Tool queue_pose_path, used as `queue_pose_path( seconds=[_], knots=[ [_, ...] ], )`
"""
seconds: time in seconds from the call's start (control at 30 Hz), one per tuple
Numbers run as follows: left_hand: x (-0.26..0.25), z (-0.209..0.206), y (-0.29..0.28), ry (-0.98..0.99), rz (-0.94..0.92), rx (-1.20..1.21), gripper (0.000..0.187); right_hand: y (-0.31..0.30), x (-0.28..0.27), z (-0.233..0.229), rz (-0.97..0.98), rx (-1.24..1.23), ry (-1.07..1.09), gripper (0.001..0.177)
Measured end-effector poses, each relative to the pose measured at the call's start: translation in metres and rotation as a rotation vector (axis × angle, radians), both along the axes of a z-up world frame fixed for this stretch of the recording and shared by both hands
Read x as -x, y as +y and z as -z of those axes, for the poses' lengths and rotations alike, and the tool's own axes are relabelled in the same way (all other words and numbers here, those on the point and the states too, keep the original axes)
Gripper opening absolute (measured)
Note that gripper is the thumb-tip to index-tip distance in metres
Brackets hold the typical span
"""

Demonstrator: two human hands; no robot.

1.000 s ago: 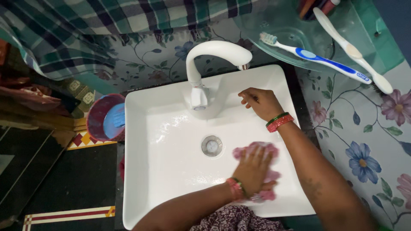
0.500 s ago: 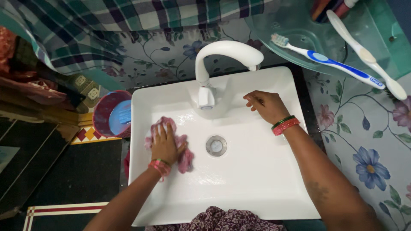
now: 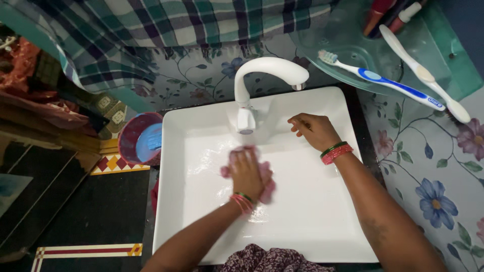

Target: The person cleans a white bathroom sink by hand with a pink cloth, wiping the inner basin and around the faucet.

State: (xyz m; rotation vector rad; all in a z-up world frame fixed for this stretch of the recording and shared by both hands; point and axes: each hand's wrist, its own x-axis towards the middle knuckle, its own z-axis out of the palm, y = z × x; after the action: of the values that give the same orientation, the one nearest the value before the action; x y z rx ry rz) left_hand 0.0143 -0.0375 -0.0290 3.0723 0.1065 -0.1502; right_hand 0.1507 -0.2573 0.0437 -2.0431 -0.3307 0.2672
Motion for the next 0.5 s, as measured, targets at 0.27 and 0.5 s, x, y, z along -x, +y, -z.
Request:
queue_pose_path(
  seconds=[0.27,0.5],
  knots=[
    [0.012,0.007,-0.085,-0.021,0.316,0.189,0.101,0.001,0.001,0.0,-0.016,-0.026,-0.009,0.03],
    [-0.064,-0.02,-0.132,-0.187,0.43,0.32,0.094,-0.007,-0.004,0.0,0.063,-0.136,0.051,0.026]
  ],
)
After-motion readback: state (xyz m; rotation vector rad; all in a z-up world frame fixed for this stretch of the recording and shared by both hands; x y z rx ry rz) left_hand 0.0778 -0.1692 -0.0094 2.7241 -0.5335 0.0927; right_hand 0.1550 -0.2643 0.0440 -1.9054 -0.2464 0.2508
